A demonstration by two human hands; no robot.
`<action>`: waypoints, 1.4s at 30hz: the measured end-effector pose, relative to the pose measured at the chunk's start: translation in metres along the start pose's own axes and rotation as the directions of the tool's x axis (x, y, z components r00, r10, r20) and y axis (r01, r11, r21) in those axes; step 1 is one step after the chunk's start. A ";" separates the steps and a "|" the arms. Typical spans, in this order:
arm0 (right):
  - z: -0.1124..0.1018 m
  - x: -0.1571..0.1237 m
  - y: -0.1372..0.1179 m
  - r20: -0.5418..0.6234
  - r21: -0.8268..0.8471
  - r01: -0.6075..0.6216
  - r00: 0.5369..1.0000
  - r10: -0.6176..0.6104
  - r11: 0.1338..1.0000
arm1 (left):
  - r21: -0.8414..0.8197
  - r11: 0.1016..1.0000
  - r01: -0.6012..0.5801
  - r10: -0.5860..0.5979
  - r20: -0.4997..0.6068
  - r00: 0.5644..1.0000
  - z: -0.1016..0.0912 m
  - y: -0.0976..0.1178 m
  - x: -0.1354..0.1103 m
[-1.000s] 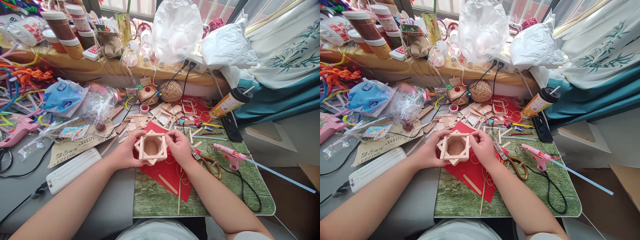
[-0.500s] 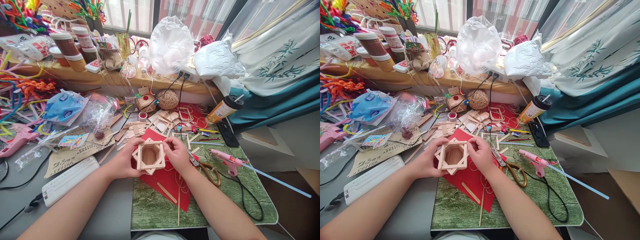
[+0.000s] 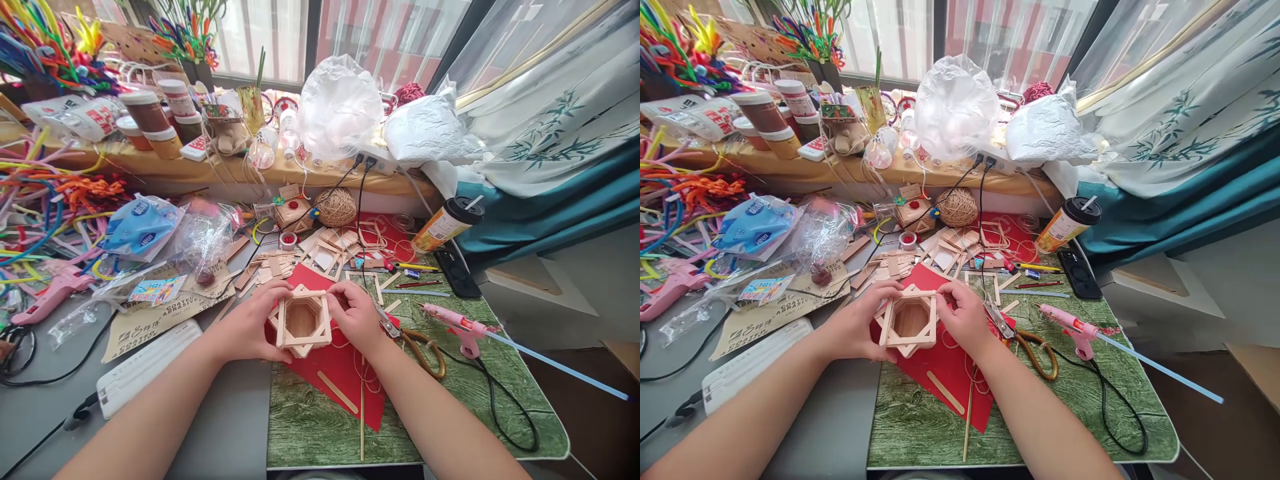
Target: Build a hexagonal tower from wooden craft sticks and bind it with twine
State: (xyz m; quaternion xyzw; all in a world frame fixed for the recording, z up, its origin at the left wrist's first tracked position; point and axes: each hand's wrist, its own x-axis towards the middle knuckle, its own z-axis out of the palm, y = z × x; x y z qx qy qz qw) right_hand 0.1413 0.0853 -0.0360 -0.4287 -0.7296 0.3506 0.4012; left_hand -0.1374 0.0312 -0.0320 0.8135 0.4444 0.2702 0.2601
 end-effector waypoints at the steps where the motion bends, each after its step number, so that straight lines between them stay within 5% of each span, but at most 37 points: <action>1: 0.000 0.000 0.000 0.004 0.003 -0.007 1.000 0.007 1.000 | 0.022 1.000 0.001 -0.001 0.015 1.000 -0.003 0.000 0.000; 6: 0.002 0.001 0.002 0.011 0.047 -0.019 1.000 0.019 0.999 | 0.064 0.998 -0.015 0.008 0.098 0.995 -0.019 0.009 0.005; 16: 0.002 -0.001 0.004 0.016 0.068 -0.017 1.000 0.016 0.998 | 0.063 0.986 0.153 -0.162 0.168 0.972 -0.043 0.029 0.049; 22: 0.002 0.000 0.004 -0.015 0.057 0.006 1.000 -0.005 0.998 | -0.187 0.955 0.233 -0.211 0.126 0.969 -0.033 0.009 0.048; 31: 0.005 -0.003 0.014 0.011 0.126 -0.104 0.995 0.103 0.987 | -0.583 0.716 0.385 -0.359 0.166 0.918 -0.011 -0.016 0.041; 35: 0.009 -0.006 0.019 0.028 0.188 -0.178 0.984 0.176 0.966 | -0.660 0.642 0.391 -0.375 0.175 0.910 -0.006 -0.018 0.041; 42: 0.012 -0.007 0.015 -0.032 0.162 -0.067 0.997 0.073 0.984 | -0.678 0.626 0.385 -0.358 0.188 0.915 -0.009 -0.012 0.040</action>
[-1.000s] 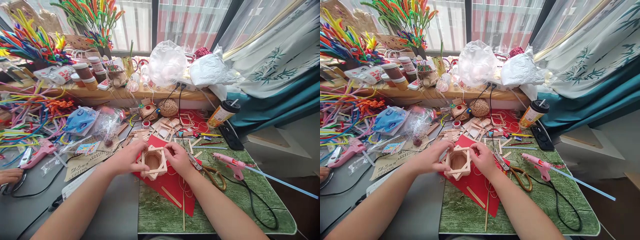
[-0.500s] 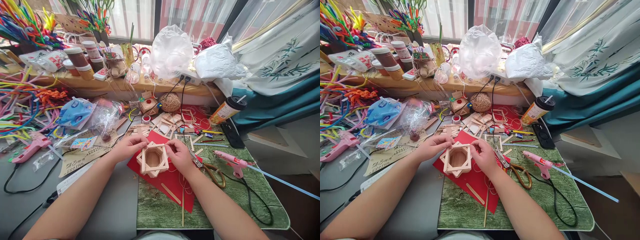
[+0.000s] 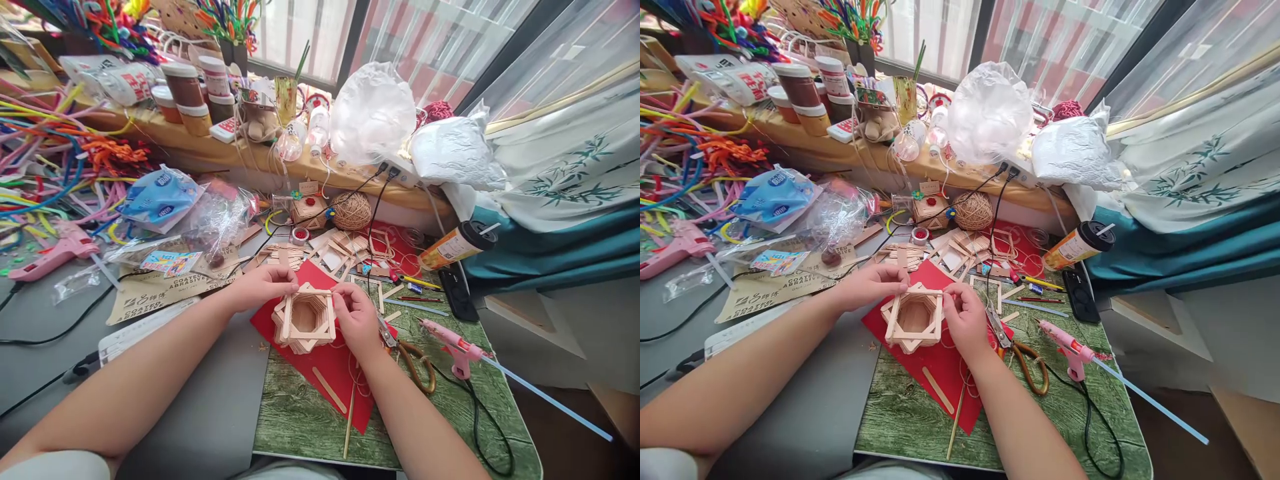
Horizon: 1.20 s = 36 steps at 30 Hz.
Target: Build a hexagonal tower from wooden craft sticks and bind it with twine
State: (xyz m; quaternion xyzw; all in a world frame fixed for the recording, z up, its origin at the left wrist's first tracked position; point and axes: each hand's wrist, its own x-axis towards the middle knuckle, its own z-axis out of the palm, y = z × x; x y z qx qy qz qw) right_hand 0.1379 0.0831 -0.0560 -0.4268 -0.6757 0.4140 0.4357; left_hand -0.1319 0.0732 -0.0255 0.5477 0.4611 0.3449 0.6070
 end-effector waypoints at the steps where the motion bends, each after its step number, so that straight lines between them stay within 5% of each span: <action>1: 0.000 0.000 0.000 -0.001 0.002 -0.005 1.000 0.005 1.000 | 0.003 1.000 -0.003 0.003 -0.004 1.000 0.000 0.000 0.000; 8: 0.002 -0.003 0.003 0.000 0.048 -0.092 0.996 0.092 0.995 | 0.018 1.000 -0.006 0.006 -0.010 1.000 0.000 0.001 -0.001; 15: -0.005 0.002 -0.008 -0.015 -0.019 0.008 1.000 -0.009 1.000 | 0.034 0.999 -0.015 0.015 0.013 1.000 -0.002 0.001 -0.002; 30: -0.002 0.005 -0.005 0.026 0.109 -0.139 0.990 0.137 0.984 | 0.054 0.998 -0.042 0.040 0.026 0.999 -0.001 0.003 -0.001; 36: -0.003 0.003 -0.004 0.021 0.073 -0.137 0.991 0.135 0.988 | 0.196 0.976 -0.098 0.103 -0.015 0.995 -0.002 0.002 -0.002</action>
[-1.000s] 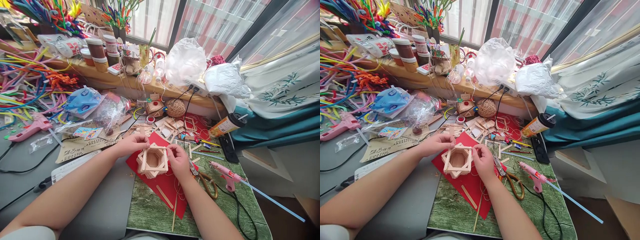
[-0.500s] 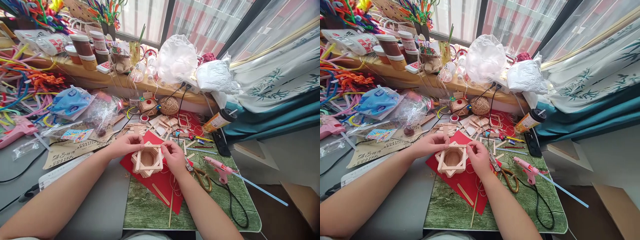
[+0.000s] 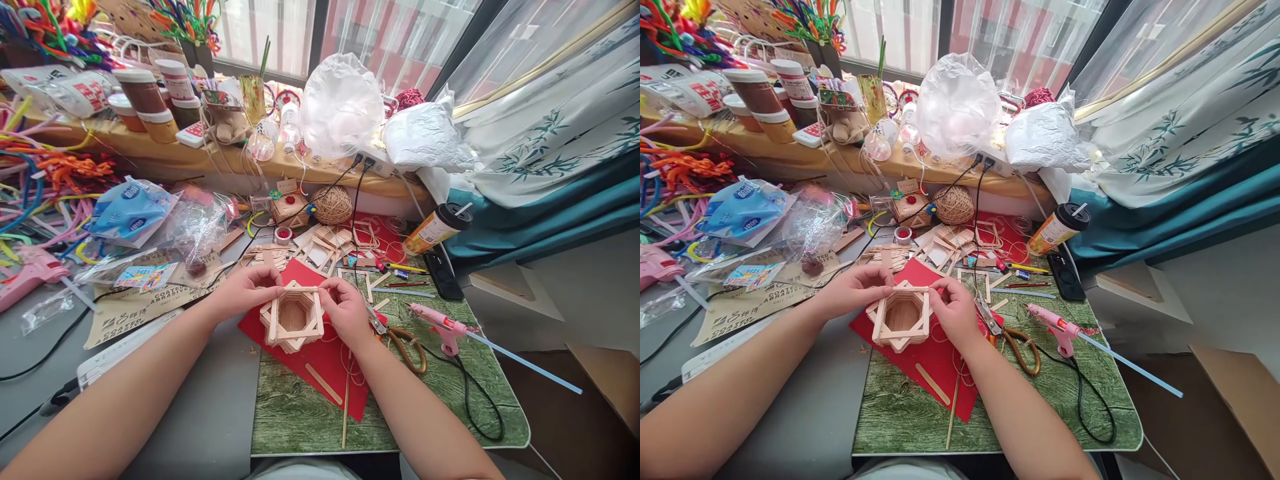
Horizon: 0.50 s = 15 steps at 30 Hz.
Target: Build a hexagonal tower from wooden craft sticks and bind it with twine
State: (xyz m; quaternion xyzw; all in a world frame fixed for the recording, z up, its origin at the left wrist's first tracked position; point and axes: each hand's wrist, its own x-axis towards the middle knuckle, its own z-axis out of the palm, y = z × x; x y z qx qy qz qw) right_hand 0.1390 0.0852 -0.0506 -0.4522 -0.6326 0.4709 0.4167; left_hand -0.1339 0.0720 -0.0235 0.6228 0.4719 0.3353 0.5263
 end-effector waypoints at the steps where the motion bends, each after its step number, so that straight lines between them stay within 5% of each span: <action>1: 0.000 0.000 0.000 0.003 -0.003 0.005 1.000 -0.005 1.000 | 0.045 0.999 -0.019 0.019 -0.012 1.000 0.000 0.000 0.000; 15: -0.006 -0.002 0.001 -0.004 -0.065 0.049 0.999 -0.049 0.997 | 0.226 0.971 -0.072 0.092 -0.078 0.993 0.002 0.001 -0.002</action>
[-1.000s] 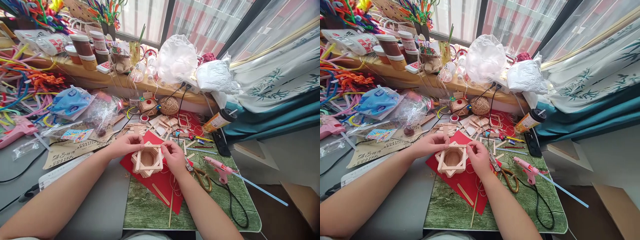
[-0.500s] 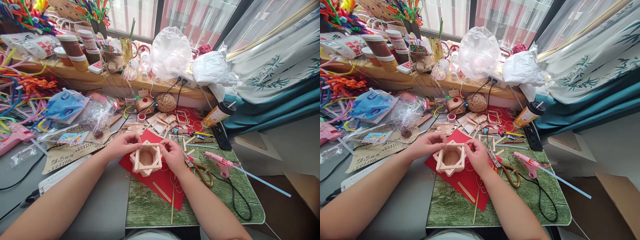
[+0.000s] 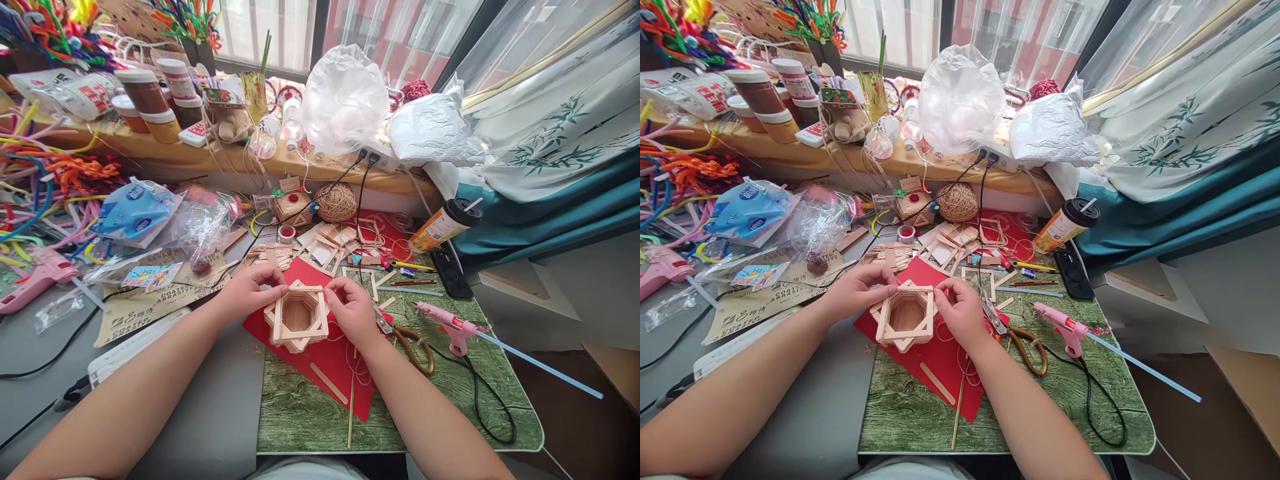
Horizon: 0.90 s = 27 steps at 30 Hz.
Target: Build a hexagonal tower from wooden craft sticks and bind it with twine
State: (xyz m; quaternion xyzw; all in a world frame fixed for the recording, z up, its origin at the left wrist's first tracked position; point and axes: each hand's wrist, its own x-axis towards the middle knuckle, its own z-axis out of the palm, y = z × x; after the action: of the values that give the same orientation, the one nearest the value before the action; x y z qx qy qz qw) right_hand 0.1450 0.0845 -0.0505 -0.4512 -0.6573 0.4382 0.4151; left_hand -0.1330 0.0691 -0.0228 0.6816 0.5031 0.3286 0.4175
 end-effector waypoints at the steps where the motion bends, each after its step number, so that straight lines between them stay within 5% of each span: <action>1: 0.000 0.000 0.000 0.004 0.004 -0.001 1.000 0.001 1.000 | 0.017 1.000 -0.007 0.007 -0.009 1.000 0.000 0.000 0.000; 7: 0.002 0.001 0.002 0.033 0.138 -0.044 0.999 0.040 0.990 | 0.036 0.999 0.001 -0.001 -0.013 1.000 -0.003 0.000 0.000; 20: 0.000 0.002 0.000 0.060 0.131 -0.062 0.997 0.054 0.990 | 0.008 0.999 -0.031 0.030 0.065 0.997 -0.013 -0.001 -0.002; 27: -0.003 -0.001 -0.005 0.028 -0.008 0.055 0.998 -0.054 0.998 | 0.145 0.977 -0.159 0.117 0.258 0.959 -0.025 0.014 -0.007</action>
State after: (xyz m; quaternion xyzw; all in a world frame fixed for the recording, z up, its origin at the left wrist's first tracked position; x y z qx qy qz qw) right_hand 0.1469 0.0830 -0.0457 -0.4288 -0.6771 0.4301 0.4155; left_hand -0.1508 0.0659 0.0004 0.7830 0.4234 0.2266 0.3955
